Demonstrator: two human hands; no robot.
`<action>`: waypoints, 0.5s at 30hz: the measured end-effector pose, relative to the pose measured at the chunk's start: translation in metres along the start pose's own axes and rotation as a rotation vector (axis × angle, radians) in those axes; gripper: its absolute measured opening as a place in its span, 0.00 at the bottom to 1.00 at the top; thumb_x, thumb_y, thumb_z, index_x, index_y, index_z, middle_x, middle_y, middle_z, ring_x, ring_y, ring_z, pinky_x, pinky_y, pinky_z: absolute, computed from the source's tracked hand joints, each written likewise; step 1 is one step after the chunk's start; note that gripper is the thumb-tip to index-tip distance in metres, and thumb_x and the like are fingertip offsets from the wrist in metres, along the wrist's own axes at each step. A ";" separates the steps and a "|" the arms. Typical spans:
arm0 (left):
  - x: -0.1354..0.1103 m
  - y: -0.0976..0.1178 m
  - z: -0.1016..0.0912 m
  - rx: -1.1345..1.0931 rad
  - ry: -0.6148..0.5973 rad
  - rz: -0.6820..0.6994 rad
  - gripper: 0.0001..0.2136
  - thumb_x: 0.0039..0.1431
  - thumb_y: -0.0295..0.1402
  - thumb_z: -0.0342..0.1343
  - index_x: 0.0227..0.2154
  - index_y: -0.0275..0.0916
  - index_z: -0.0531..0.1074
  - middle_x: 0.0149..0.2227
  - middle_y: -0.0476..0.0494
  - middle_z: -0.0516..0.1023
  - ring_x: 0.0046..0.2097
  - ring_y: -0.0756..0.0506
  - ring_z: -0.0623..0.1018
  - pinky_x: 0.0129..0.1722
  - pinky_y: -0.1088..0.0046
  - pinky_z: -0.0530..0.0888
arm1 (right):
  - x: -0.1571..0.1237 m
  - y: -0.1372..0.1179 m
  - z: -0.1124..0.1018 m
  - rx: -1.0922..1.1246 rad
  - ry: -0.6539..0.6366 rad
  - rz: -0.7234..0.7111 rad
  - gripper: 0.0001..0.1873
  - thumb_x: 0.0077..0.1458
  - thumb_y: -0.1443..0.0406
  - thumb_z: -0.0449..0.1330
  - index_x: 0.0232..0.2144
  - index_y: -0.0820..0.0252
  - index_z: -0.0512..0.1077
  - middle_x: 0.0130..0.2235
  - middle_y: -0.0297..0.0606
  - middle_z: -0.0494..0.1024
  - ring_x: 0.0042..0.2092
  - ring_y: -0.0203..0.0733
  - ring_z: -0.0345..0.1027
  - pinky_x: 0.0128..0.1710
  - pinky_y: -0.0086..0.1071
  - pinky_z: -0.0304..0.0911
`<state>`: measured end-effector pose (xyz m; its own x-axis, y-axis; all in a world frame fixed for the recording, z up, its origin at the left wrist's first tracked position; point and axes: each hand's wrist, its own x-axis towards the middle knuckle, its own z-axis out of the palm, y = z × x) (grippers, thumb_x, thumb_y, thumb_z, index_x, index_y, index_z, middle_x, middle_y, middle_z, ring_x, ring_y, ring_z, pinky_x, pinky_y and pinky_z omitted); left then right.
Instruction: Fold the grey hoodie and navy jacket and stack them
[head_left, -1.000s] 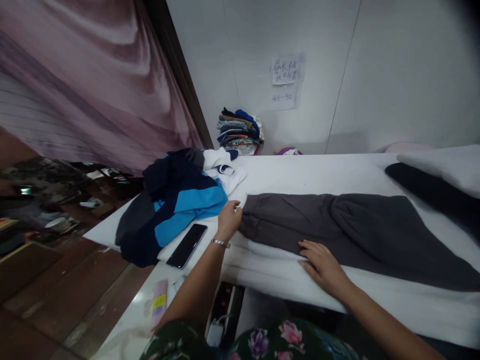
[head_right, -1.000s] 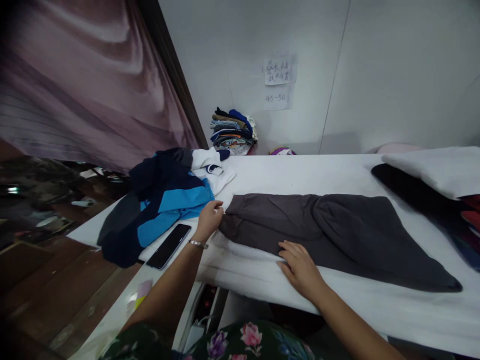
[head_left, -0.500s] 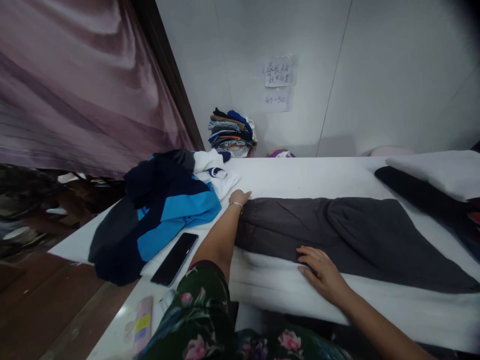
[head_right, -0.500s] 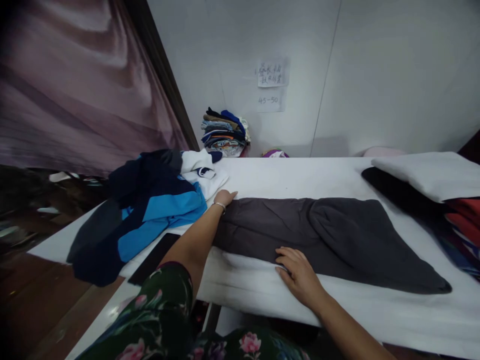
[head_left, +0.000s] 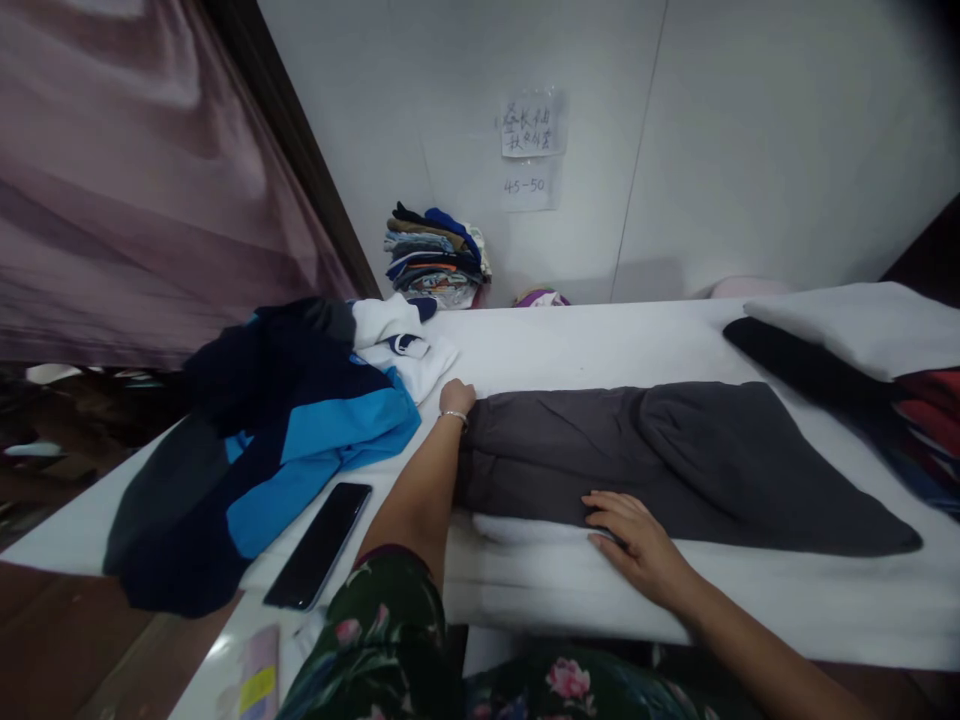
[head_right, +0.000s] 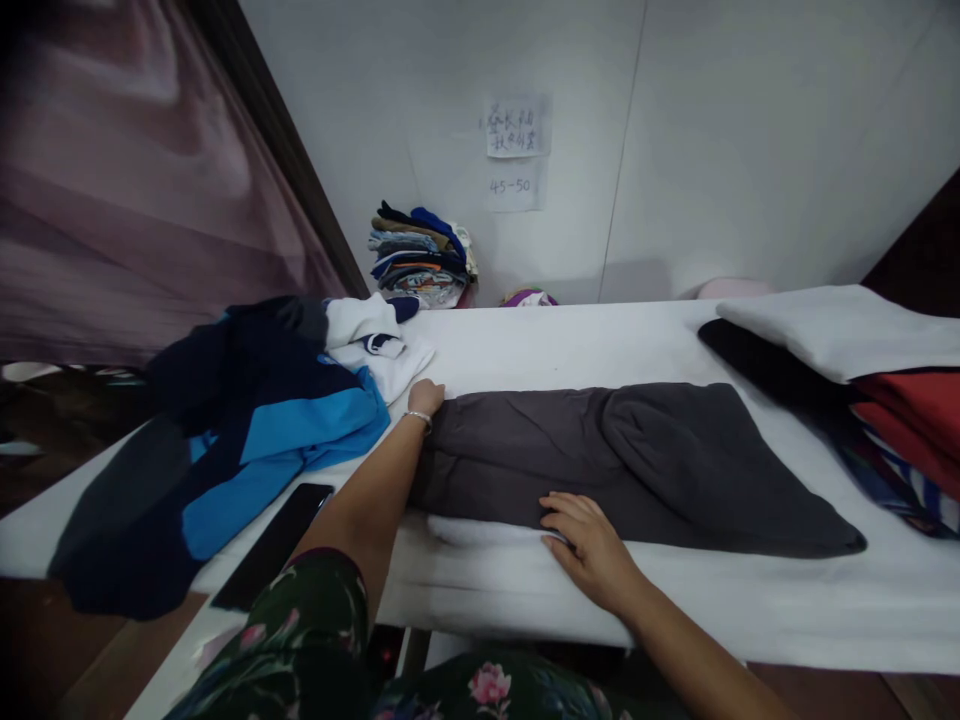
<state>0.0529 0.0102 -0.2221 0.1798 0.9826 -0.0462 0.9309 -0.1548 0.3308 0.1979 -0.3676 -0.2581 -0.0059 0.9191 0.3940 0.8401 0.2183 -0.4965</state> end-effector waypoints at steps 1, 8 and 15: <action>-0.001 0.000 0.000 -0.005 0.007 0.000 0.19 0.59 0.32 0.47 0.46 0.24 0.73 0.49 0.22 0.74 0.52 0.36 0.75 0.44 0.68 0.69 | 0.000 0.000 0.000 0.004 -0.003 0.001 0.10 0.61 0.63 0.54 0.42 0.56 0.72 0.51 0.46 0.75 0.55 0.48 0.66 0.52 0.48 0.62; 0.005 -0.004 -0.001 -0.055 -0.014 0.018 0.17 0.55 0.31 0.51 0.44 0.27 0.75 0.48 0.23 0.75 0.52 0.34 0.74 0.45 0.65 0.69 | 0.002 -0.003 -0.002 0.011 -0.019 0.030 0.09 0.60 0.63 0.54 0.41 0.56 0.72 0.52 0.45 0.74 0.55 0.48 0.66 0.53 0.48 0.60; 0.020 -0.009 -0.008 -0.239 -0.115 0.045 0.13 0.59 0.35 0.56 0.43 0.32 0.73 0.47 0.32 0.75 0.51 0.37 0.74 0.47 0.61 0.71 | 0.003 -0.004 -0.004 0.051 -0.018 0.039 0.09 0.59 0.63 0.55 0.42 0.56 0.72 0.52 0.45 0.74 0.55 0.46 0.65 0.54 0.47 0.59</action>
<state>0.0458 0.0319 -0.2182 0.2664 0.9553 -0.1285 0.8225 -0.1558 0.5470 0.1963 -0.3668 -0.2513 0.0160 0.9327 0.3603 0.8114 0.1984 -0.5497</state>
